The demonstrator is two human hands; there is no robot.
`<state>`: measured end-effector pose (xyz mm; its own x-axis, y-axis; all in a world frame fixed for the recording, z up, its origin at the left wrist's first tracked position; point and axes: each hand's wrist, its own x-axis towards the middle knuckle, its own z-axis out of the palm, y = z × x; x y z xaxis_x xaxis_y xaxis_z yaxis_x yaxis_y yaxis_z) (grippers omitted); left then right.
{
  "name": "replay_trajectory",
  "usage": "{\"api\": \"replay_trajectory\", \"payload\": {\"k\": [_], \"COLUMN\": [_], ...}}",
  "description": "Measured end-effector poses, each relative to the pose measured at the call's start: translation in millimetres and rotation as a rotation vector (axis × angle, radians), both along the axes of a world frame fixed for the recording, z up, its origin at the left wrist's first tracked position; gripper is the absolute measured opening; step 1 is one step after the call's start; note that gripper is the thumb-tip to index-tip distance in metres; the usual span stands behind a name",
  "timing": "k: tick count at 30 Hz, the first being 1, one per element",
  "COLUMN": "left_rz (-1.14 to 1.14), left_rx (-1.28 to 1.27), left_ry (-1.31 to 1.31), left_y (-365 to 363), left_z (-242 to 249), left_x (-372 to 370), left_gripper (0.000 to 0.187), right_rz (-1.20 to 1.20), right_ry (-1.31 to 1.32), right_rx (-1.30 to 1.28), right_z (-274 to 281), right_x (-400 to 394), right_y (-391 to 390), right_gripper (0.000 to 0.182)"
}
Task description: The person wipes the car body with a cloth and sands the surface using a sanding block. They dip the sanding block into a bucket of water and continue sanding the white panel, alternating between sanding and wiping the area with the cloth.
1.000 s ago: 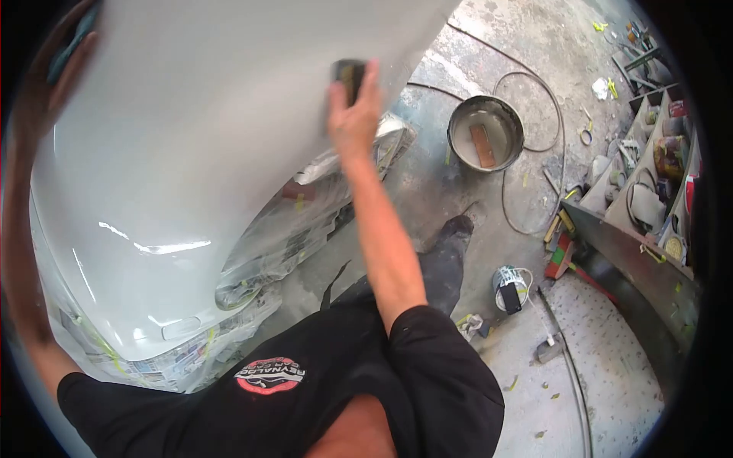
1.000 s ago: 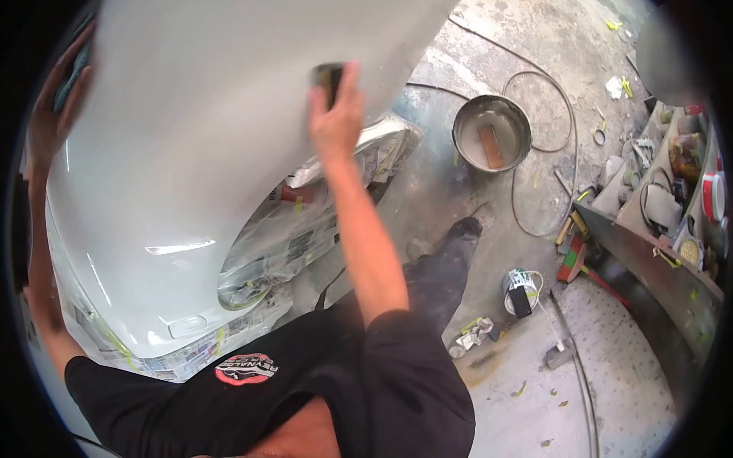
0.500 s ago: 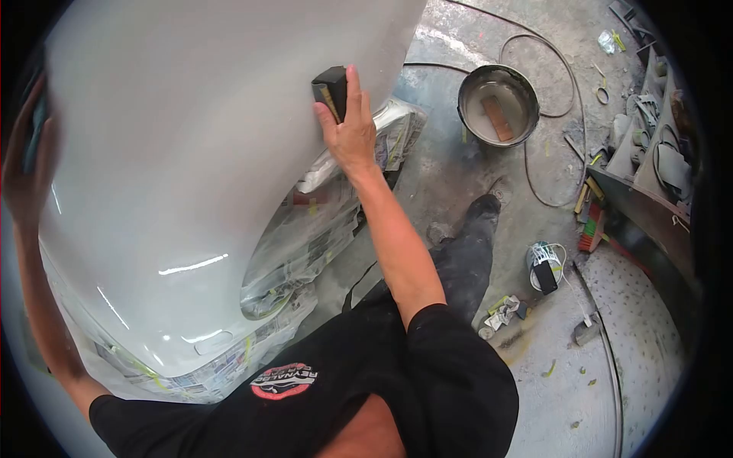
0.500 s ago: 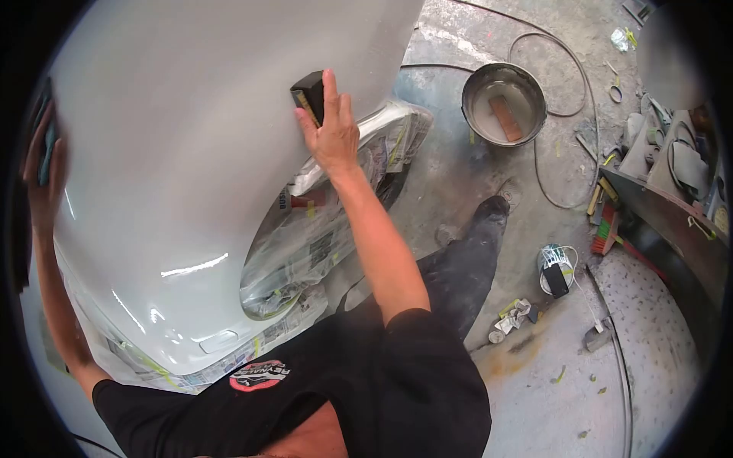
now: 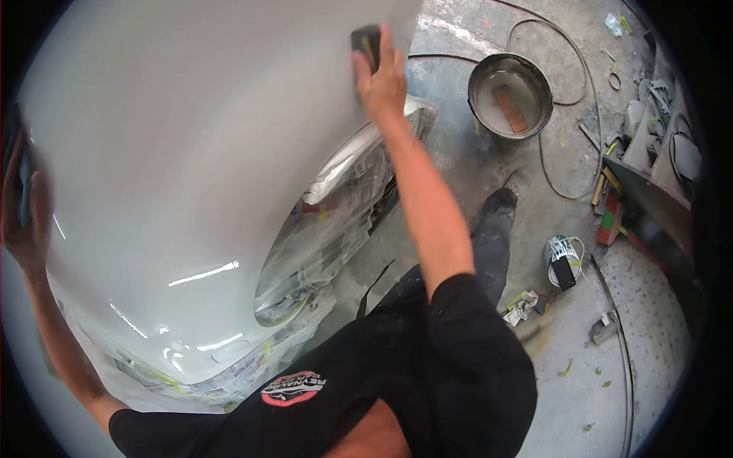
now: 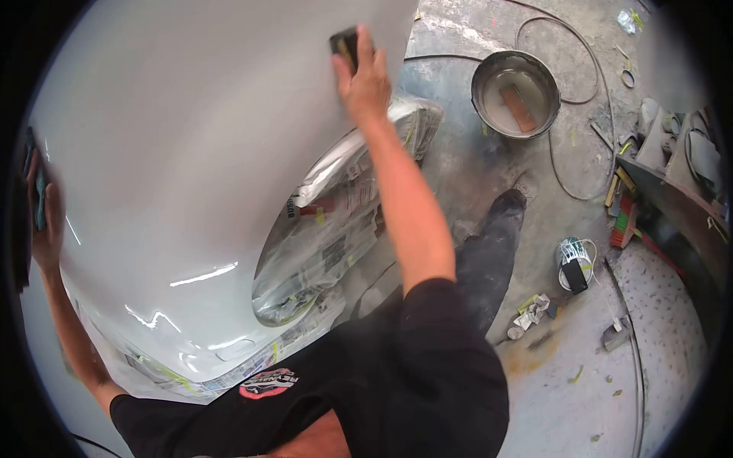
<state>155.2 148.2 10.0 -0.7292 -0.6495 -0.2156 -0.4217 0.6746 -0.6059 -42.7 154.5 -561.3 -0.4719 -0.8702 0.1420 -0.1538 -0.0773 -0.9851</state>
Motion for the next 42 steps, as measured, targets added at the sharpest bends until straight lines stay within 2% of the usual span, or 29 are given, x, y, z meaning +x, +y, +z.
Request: {"api": "replay_trajectory", "payload": {"k": [2, 5, 7, 9, 12, 16, 19, 22, 25, 28, 30, 32, 34, 36, 39, 42], "left_rz": [-0.003, -0.176, -0.177, -0.172, -0.148, -0.126, -0.171, -0.180, -0.138, -0.144, -0.214, -0.183, -0.186, -0.196, -0.224, -0.180], "left_rx": [-0.022, -0.053, -0.078, -0.086, -0.086, -0.078, -0.075, -0.105, -0.095, -0.084, -0.105, -0.068, -0.104, -0.120, -0.156, -0.161], "left_ry": [-0.027, -0.085, -0.077, -0.067, -0.105, -0.059, -0.079, -0.120, -0.092, -0.086, -0.079, -0.078, -0.055, -0.028, 0.059, 0.124], "left_y": [1.9, 2.8, 6.4, 8.4, 4.9, 3.4, 2.5, 2.6, -1.4, 2.4, 5.1, -0.1, 4.9, 6.1, 9.5, 11.5], "left_z": [4.5, -5.3, -8.5, -10.2, -4.5, -5.9, -4.7, 0.6, -3.5, 1.7, -6.3, 2.6, -5.5, -9.2, -21.5, -24.9], "left_x": [-2.9, -33.9, -39.7, -37.2, -33.4, -24.2, -24.2, -24.7, -17.0, -14.5, -26.3, -24.6, -31.2, -31.9, -33.0, -27.4], "left_gripper": [0.035, 0.036, 0.037, 0.038, 0.038, 0.037, 0.037, 0.038, 0.037, 0.037, 0.037, 0.038, 0.039, 0.042, 0.041, 0.041], "right_rz": [-0.049, -0.069, -0.047, 0.039, 0.081, -0.077, -0.087, 0.014, 0.041, -0.088, -0.101, -0.064, 0.006, 0.089, 0.170, 0.064], "right_ry": [0.020, -0.041, -0.071, -0.084, -0.119, -0.126, -0.176, -0.177, -0.117, -0.128, -0.193, -0.197, -0.151, -0.217, -0.072, -0.083], "right_rx": [-0.041, 0.069, 0.121, 0.052, -0.042, -0.066, -0.014, -0.029, -0.025, 0.110, 0.160, 0.201, 0.237, 0.210, -0.055, 0.019], "right_z": [-15.9, -4.9, 29.4, 60.1, 56.3, -1.1, 4.1, 19.4, 1.0, -16.8, -4.1, 23.2, 74.1, 125.0, 135.4, 116.6], "right_x": [-9.2, -12.2, 2.8, 23.9, 35.3, 1.4, -7.9, 15.1, 12.1, -20.2, -13.8, -2.8, 16.7, 35.8, 70.2, 41.6], "right_y": [-30.2, -26.7, 4.5, 59.6, 86.3, -7.5, -10.5, 44.3, 37.5, -33.8, -29.4, -7.0, 40.4, 89.4, 143.2, 87.8], "right_gripper": [0.075, 0.074, 0.076, 0.077, 0.077, 0.076, 0.074, 0.076, 0.079, 0.079, 0.077, 0.077, 0.079, 0.078, 0.076, 0.074]}}
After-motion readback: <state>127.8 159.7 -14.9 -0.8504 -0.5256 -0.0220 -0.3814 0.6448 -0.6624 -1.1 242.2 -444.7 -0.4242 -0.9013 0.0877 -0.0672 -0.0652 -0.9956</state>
